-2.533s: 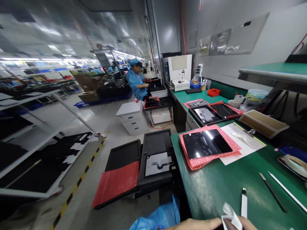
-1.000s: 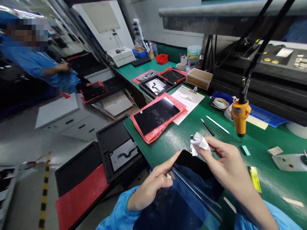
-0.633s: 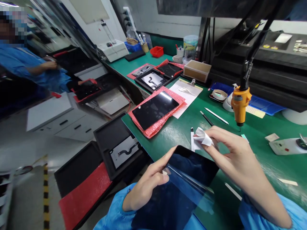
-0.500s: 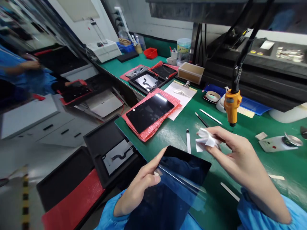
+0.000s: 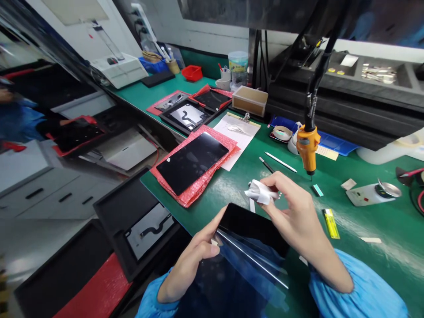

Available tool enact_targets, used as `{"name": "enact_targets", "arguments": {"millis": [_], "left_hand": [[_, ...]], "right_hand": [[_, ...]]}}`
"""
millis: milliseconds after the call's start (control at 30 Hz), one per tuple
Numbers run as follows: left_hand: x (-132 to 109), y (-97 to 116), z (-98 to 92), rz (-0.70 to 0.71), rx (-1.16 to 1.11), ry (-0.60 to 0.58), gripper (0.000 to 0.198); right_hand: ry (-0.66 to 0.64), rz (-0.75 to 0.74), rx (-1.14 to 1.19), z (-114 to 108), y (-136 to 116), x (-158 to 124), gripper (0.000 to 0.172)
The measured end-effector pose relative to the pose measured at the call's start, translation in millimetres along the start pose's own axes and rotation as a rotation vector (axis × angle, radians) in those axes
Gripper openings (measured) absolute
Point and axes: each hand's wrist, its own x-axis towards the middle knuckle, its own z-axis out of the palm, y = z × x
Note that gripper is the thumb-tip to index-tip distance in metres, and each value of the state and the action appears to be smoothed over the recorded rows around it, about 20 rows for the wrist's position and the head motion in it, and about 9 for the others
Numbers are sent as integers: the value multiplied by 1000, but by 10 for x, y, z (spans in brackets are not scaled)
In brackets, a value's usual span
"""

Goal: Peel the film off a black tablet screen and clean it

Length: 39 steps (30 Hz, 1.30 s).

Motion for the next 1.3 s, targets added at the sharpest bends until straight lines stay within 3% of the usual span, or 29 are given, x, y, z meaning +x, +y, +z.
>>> {"name": "enact_targets", "arguments": {"millis": [133, 233, 333, 433, 500, 600, 700, 833, 1067, 1167, 1300], "left_hand": [[67, -41, 26, -5, -47, -47, 97], [124, -29, 86, 26, -88, -108, 94], [143, 29, 132, 48, -76, -160, 90], [106, 91, 129, 11, -41, -162, 87], [51, 111, 101, 0, -41, -127, 86], [-64, 120, 58, -18, -21, -92, 85], [-192, 124, 50, -18, 23, -105, 79], [-317, 111, 72, -40, 38, -49, 72], [-384, 123, 73, -107, -2, 5, 75], [-395, 120, 76, -107, -20, 60, 76], [-361, 108, 89, -40, -56, 131, 83]], "right_hand": [[-137, 21, 138, -169, 2, 36, 29], [-237, -35, 191, -120, 10, 45, 20], [-149, -28, 140, -24, 29, 54, 13], [-68, 37, 76, -86, 115, 56, 11], [-154, 115, 2, -243, 251, 26, 14], [-440, 182, -267, -498, 562, -85, 23], [-491, 177, -451, -553, 846, -193, 12], [-459, 147, -524, -225, 920, -202, 17], [-564, 187, -430, 532, 811, -228, 18], [-572, 219, -350, 617, 856, -270, 29], [-519, 268, -190, 548, 906, -197, 37]]}}
